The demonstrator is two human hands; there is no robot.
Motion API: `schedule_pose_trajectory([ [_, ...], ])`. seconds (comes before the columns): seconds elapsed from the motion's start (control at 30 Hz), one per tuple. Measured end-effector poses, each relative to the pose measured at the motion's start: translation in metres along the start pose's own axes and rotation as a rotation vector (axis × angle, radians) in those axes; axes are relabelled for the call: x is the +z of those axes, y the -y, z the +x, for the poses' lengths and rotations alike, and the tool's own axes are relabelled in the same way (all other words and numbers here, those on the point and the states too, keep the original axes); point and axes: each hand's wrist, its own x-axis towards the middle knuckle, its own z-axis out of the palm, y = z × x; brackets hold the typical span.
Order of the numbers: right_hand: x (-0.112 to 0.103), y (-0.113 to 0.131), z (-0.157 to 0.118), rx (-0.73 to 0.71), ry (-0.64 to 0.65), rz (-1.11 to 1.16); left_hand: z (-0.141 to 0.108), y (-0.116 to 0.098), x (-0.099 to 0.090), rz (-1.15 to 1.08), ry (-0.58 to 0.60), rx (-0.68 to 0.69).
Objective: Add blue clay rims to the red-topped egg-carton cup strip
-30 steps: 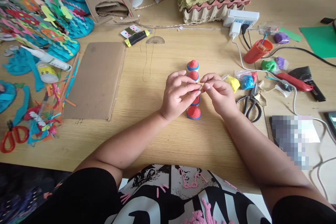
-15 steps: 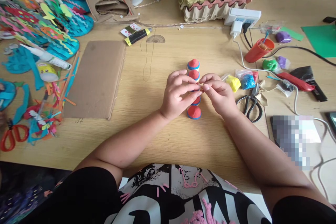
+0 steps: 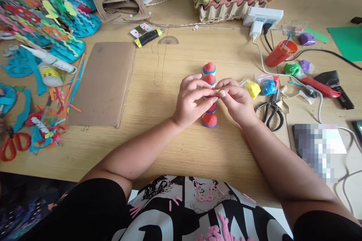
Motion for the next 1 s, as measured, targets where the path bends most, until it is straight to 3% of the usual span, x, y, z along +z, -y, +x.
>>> schedule_pose_trajectory([
  [0.43,0.0004,0.0042,-0.0010,-0.017,0.004,-0.110,0.0004,0.0002,-0.0003,0.023,-0.013,0.011],
  [1.0,-0.0013,0.0035,0.0009,-0.086,0.049,-0.122,0.0010,0.0020,-0.0014,0.045,0.058,-0.104],
])
